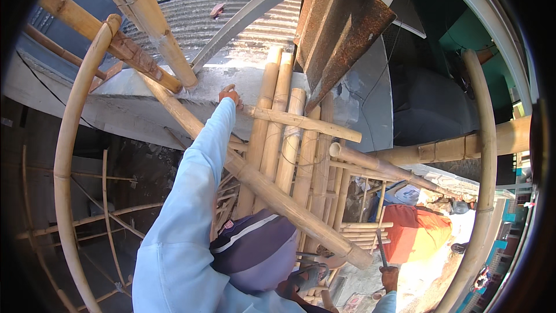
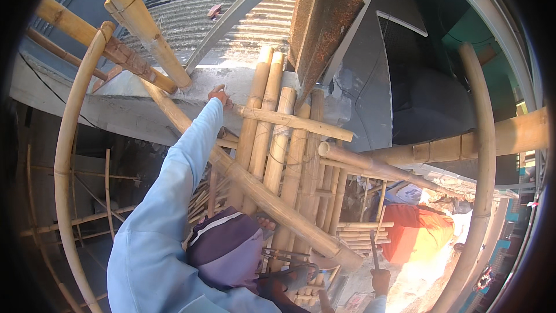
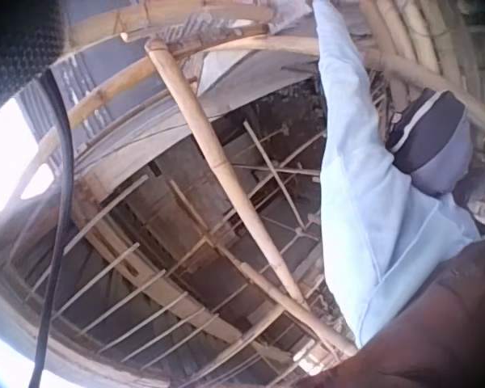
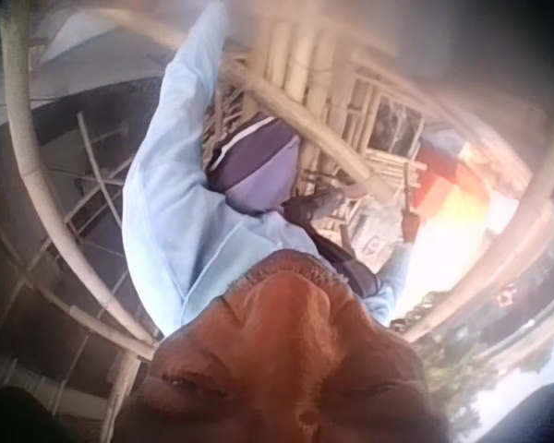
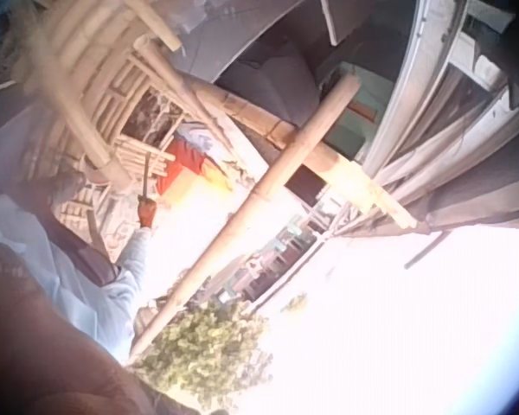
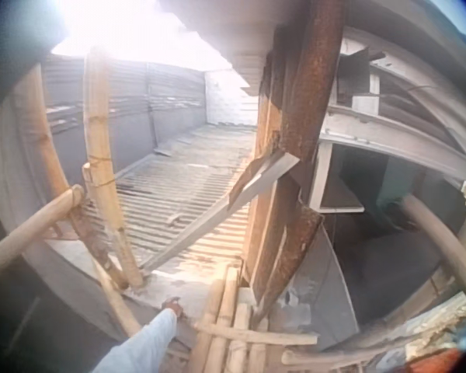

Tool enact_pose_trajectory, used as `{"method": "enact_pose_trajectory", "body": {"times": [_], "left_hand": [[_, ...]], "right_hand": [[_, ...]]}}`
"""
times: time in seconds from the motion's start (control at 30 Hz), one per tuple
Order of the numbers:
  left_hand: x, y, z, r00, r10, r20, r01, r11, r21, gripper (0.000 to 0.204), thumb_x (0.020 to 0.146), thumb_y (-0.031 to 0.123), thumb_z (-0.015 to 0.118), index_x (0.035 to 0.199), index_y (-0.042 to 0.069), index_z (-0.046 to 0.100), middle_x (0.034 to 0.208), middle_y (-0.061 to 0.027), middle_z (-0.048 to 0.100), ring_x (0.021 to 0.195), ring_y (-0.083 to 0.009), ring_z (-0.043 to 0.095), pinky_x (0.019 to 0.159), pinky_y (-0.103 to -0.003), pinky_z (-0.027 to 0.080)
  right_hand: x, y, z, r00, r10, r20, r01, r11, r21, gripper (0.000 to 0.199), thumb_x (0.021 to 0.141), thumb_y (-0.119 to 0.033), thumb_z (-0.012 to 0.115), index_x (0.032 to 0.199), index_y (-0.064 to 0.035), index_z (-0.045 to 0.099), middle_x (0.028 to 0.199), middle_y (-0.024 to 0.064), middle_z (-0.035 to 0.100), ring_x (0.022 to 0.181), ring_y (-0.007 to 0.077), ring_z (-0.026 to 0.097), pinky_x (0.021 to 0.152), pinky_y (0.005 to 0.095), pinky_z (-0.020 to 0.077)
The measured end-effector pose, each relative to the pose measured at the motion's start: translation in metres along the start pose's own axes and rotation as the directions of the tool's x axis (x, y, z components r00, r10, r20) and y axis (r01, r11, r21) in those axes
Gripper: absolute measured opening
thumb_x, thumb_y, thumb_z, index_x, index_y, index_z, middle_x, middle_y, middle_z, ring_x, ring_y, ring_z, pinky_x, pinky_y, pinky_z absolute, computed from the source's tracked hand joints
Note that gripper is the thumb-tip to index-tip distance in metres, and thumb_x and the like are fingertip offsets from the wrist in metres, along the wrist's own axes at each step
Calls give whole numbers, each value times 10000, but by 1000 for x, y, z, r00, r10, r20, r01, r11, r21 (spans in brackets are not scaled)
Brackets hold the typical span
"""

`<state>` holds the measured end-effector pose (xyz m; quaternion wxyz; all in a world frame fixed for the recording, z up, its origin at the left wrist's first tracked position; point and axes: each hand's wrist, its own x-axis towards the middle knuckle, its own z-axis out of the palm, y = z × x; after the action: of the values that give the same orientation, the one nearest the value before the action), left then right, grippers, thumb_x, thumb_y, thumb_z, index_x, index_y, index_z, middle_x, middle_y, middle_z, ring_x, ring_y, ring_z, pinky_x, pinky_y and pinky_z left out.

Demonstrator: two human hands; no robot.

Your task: The person assembles a bamboo scaffolding platform by tying bamboo poles together with wire using pliers. The person positions bamboo poles, wraps wire around joints, and twists the wire to secure the structure.

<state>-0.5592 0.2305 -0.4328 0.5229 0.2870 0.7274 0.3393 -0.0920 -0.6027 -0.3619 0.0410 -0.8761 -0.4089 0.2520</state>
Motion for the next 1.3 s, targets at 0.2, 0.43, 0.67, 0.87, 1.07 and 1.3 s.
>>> {"method": "enact_pose_trajectory", "body": {"times": [0.2, 0.43, 0.67, 0.87, 1.07, 1.3], "left_hand": [[105, -40, 5, 973, 215, -80, -176, 922, 345, 453, 849, -59, 643, 1270, 98, 696, 857, -164, 745, 619, -218, 690, 524, -352, 571], [131, -34, 50, 963, 268, -23, -234, 875, 423, 410, 845, 24, 664, 1237, 126, 722, 915, -131, 759, 703, -195, 692, 547, -365, 554], [110, -45, 72, 941, 339, -7, -285, 801, 526, 412, 858, -7, 634, 1260, 56, 702, 1200, -222, 713, 1023, -318, 724, 907, -396, 582], [105, -42, 79, 957, 289, -11, -247, 835, 491, 317, 994, 193, 589, 1205, -19, 694, 1096, -203, 730, 995, -256, 700, 826, -344, 557], [-73, 9, 97, 411, 908, 87, -868, 360, 341, 257, 1009, 244, 588, 1045, -5, 643, 951, -188, 648, 869, -272, 625, 748, -375, 507], [-258, 44, 92, 41, 983, 181, -995, 24, 98, 332, 1026, 301, 588, 865, 11, 586, 788, -171, 555, 727, -291, 541, 660, -411, 452]], "right_hand": [[-23, 8, -10, 990, -18, 138, 56, 960, -273, 278, 902, -332, 661, 866, -86, 786, 808, 189, 714, 809, 399, 703, 774, 491, 562], [-53, -55, -43, 890, 409, 200, -397, 913, -96, 468, 867, -386, 686, 911, 79, 718, 935, 327, 688, 922, 467, 684, 828, 496, 549], [-76, -84, -52, 809, 568, 151, -573, 820, -18, 467, 872, -384, 688, 892, 81, 714, 886, 310, 692, 877, 474, 685, 801, 519, 547], [-104, -106, -57, 798, 596, 92, -599, 801, 9, 429, 890, -388, 672, 891, 38, 712, 836, 282, 683, 834, 456, 675, 749, 533, 521], [-152, -102, -14, 717, 695, -43, -669, 705, 236, 388, 889, -334, 627, 871, 48, 692, 879, 294, 679, 848, 467, 665, 788, 542, 518], [-216, -104, -9, 527, 843, -110, -758, 524, 388, 422, 844, -353, 679, 806, 67, 709, 818, 311, 676, 821, 470, 687, 759, 522, 544]]}}
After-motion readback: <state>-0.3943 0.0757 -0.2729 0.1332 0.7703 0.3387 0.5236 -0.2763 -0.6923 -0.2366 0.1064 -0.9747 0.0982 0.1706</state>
